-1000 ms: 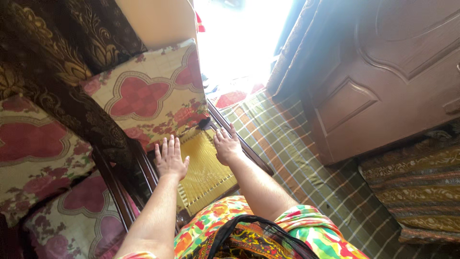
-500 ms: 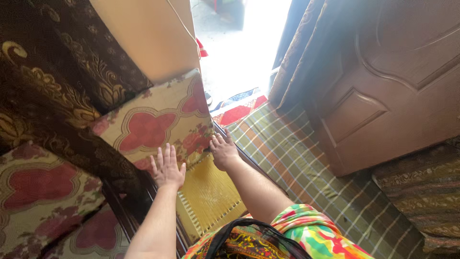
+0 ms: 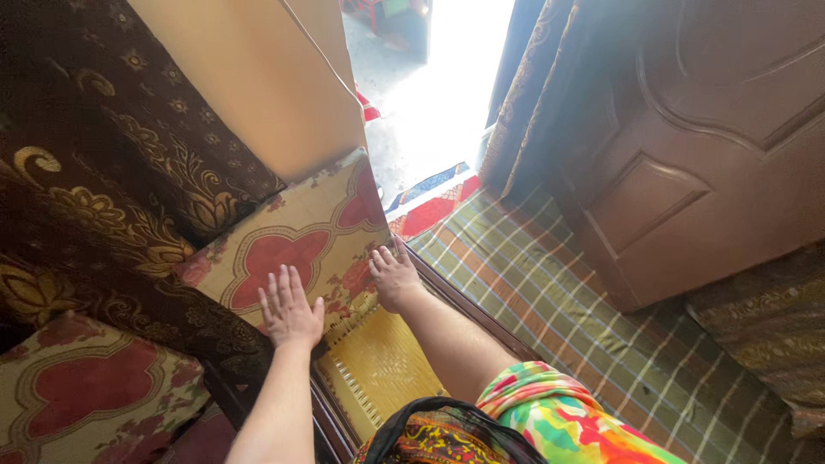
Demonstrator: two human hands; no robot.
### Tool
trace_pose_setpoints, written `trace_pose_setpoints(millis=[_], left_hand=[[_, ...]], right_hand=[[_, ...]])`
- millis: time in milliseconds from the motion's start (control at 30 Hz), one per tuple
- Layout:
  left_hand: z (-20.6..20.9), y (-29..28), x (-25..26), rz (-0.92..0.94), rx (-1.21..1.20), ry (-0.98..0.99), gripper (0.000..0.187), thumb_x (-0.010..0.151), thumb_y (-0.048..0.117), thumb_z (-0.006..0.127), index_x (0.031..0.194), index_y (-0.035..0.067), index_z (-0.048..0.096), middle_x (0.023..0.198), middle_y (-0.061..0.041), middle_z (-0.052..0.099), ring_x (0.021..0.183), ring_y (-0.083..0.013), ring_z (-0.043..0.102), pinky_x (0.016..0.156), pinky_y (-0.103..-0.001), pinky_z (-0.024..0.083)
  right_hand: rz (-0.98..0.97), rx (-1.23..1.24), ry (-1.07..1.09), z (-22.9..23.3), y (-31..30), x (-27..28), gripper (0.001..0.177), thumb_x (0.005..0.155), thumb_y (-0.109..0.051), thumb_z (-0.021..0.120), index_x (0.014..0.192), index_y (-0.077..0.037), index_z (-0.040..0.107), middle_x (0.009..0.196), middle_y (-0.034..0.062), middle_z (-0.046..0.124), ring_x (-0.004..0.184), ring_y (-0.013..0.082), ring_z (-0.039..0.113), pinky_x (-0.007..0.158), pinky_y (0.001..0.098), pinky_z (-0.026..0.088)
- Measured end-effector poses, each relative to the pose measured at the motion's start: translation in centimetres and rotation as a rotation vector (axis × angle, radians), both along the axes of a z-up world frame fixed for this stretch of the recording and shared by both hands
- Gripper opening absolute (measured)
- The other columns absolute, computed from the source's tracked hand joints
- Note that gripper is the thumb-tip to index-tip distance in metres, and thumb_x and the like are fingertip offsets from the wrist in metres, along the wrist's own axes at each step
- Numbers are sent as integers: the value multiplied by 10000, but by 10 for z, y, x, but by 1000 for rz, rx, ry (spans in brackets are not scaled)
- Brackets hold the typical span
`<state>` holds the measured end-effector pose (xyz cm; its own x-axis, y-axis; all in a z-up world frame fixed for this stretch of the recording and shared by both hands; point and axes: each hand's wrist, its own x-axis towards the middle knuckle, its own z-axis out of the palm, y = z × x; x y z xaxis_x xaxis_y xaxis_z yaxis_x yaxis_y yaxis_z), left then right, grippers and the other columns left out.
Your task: The person places floral cushions onto the seats of wooden chairs and moves the chairs into position against a wall in a bedroom.
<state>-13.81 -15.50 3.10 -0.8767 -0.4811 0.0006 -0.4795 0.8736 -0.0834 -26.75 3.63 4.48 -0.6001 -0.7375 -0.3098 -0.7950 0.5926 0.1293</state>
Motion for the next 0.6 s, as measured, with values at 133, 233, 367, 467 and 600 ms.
trace_pose_setpoints(millis=[133, 233, 367, 467, 600], left_hand=[[2, -15, -2, 42, 2, 34, 963, 927, 527, 537, 1651, 103, 66, 1728, -72, 75, 1595, -251, 27, 1283, -455, -24], [3, -26, -9, 58, 20, 82, 962, 922, 515, 548, 1653, 102, 78, 1727, -70, 92, 1597, -258, 34, 1286, -463, -18], [10, -48, -14, 102, 12, 69, 962, 933, 520, 550, 1664, 98, 89, 1730, -87, 98, 1602, -272, 43, 1292, -475, -9], [15, -65, -26, 142, -63, 8, 945, 935, 546, 537, 1638, 98, 91, 1726, -88, 73, 1587, -276, 40, 1273, -484, -6], [20, -87, -44, 161, -68, 9, 950, 932, 565, 536, 1618, 76, 97, 1716, -118, 52, 1580, -288, 38, 1251, -491, 13]], right_hand=[[42, 19, -22, -1, -18, -7, 741, 960, -309, 493, 1614, -76, 236, 1699, 100, 200, 1582, 254, 120, 1230, 637, -99], [62, -34, -21, 5, -36, -23, 813, 936, -410, 563, 1603, -70, 245, 1693, 108, 209, 1582, 266, 128, 1234, 643, -87], [127, -162, 37, 19, -67, -43, 884, 867, -393, 644, 1592, -53, 269, 1690, 115, 201, 1579, 271, 139, 1225, 644, -62], [178, -249, 62, 34, -91, -56, 890, 835, -337, 657, 1584, -51, 271, 1693, 121, 178, 1578, 273, 135, 1224, 626, -44], [252, -349, 20, 47, -120, -74, 821, 861, -246, 622, 1588, -52, 293, 1688, 121, 219, 1590, 280, 162, 1276, 609, -14]])
